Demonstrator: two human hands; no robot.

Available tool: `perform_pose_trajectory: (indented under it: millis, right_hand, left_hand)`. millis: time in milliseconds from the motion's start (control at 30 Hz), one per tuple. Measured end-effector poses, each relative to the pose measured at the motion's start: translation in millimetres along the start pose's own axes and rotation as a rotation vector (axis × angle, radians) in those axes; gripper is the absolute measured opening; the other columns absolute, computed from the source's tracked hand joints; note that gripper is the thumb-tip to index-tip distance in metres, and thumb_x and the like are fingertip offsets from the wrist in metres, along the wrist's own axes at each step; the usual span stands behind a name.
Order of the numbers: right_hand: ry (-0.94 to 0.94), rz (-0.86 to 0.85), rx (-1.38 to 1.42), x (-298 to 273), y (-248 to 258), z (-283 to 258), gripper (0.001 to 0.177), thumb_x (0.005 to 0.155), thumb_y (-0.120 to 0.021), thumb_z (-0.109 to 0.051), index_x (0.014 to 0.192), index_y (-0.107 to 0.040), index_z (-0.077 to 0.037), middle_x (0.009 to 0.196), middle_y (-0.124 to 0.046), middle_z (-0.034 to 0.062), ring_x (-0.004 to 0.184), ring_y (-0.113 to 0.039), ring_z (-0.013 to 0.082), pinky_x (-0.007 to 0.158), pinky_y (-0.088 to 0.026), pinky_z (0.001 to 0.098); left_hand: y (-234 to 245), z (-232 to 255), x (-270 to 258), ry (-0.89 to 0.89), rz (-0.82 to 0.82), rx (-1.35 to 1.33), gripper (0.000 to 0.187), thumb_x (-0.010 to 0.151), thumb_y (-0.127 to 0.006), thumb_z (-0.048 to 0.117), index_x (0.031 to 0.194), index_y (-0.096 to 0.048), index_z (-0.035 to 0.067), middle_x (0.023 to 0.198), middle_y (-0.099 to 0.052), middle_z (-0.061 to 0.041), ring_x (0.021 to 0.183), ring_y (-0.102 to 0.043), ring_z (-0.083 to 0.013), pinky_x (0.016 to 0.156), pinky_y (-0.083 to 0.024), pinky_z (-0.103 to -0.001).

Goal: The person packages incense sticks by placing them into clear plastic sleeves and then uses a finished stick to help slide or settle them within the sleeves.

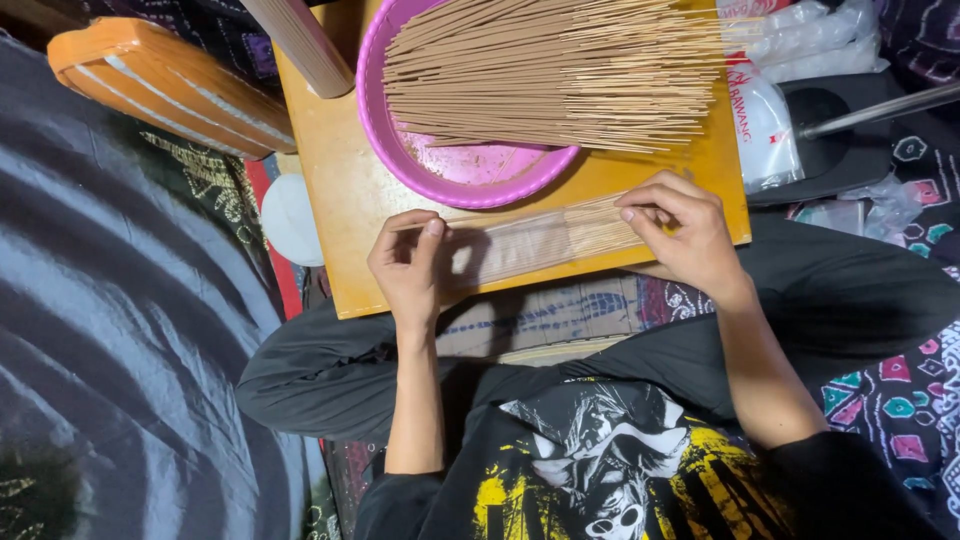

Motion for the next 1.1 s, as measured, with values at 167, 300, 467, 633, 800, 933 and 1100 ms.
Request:
perform_pose_trajectory:
  millis: [167,300,467,633,800,933,1100]
  right_hand:
    - [0.005,0.014,-0.003,-6,-11,3,0.015,0.093,-0.072,0.002,0.102,-0.078,-0.007,0.090,-0.069,0.0082,0.069,-0.060,0.0181,0.064,-0.049,0.0297]
    - [0.034,-0.016,0.032,-3,-31,-23,0.014,0.090,-0.071,0.002,0.099,-0.077,-0.007,0.087,-0.070,0.0081,0.068,-0.064,0.0208,0.063,-0.052,0.0322]
    - [0.058,-0.056,0.019,2,-29,-44,0.014,0.092,-0.069,0.003,0.099,-0.076,-0.006,0.088,-0.071,0.0089,0.070,-0.065,0.0237,0.064,-0.053,0.0343]
    - [0.048,-0.058,-0.017,-3,-8,-28,0.013,0.094,-0.069,0.003,0.100,-0.076,-0.005,0.089,-0.069,0.0098,0.070,-0.062,0.0221,0.065,-0.051,0.0340]
    - [0.005,-0.043,-0.095,-19,30,6,0.012,0.095,-0.071,0.001,0.101,-0.078,-0.006,0.090,-0.070,0.0112,0.070,-0.060,0.0241,0.067,-0.050,0.0359]
    - [-0.045,-0.029,-0.143,-37,75,14,0.009,0.097,-0.073,-0.002,0.101,-0.078,-0.007,0.090,-0.070,0.0086,0.069,-0.058,0.0206,0.067,-0.048,0.0339]
    - [-0.190,0.001,-0.307,-63,131,20,0.017,0.092,-0.069,0.013,0.108,-0.072,0.009,0.103,-0.068,0.0129,0.076,-0.055,0.0200,0.070,-0.041,0.0282]
  left_hand:
    - [-32,-6,-15,0.034,-0.070,-0.041,0.011,0.089,-0.079,0.008,0.099,-0.075,0.006,0.082,-0.070,-0.005,0.077,-0.064,-0.0096,0.074,-0.055,-0.027]
    - [-82,-21,-38,0.124,-0.252,-0.106,0.013,0.084,-0.082,0.007,0.097,-0.078,0.009,0.085,-0.072,-0.003,0.080,-0.065,-0.0082,0.077,-0.057,-0.025]
    - [-103,-15,-49,0.093,-0.313,-0.047,0.013,0.085,-0.084,0.012,0.097,-0.079,0.009,0.084,-0.070,-0.007,0.082,-0.066,-0.0132,0.075,-0.059,-0.028]
    - [-79,-10,-32,0.082,-0.270,-0.061,0.013,0.086,-0.082,0.008,0.099,-0.079,0.009,0.084,-0.074,-0.006,0.083,-0.066,-0.0101,0.079,-0.058,-0.030]
    - [-46,-4,-17,0.057,-0.121,-0.110,0.010,0.091,-0.078,0.006,0.100,-0.076,0.004,0.084,-0.073,-0.008,0.078,-0.068,-0.0128,0.080,-0.059,-0.031]
    - [-47,-5,-20,0.038,-0.030,-0.128,0.007,0.094,-0.074,0.004,0.100,-0.074,0.003,0.082,-0.070,-0.009,0.076,-0.069,-0.0143,0.075,-0.061,-0.032]
    - [-106,-3,-42,-0.183,-0.209,0.068,0.016,0.094,-0.070,0.019,0.085,-0.070,0.006,0.074,-0.066,-0.003,0.063,-0.055,-0.0123,0.060,-0.044,-0.025]
Point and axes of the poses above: each hand's wrist, its own x-axis towards the middle knuckle, its own y-axis out of the back of the hand, z = x × y, the point moved 9 cm from there along x, towards the middle knuckle
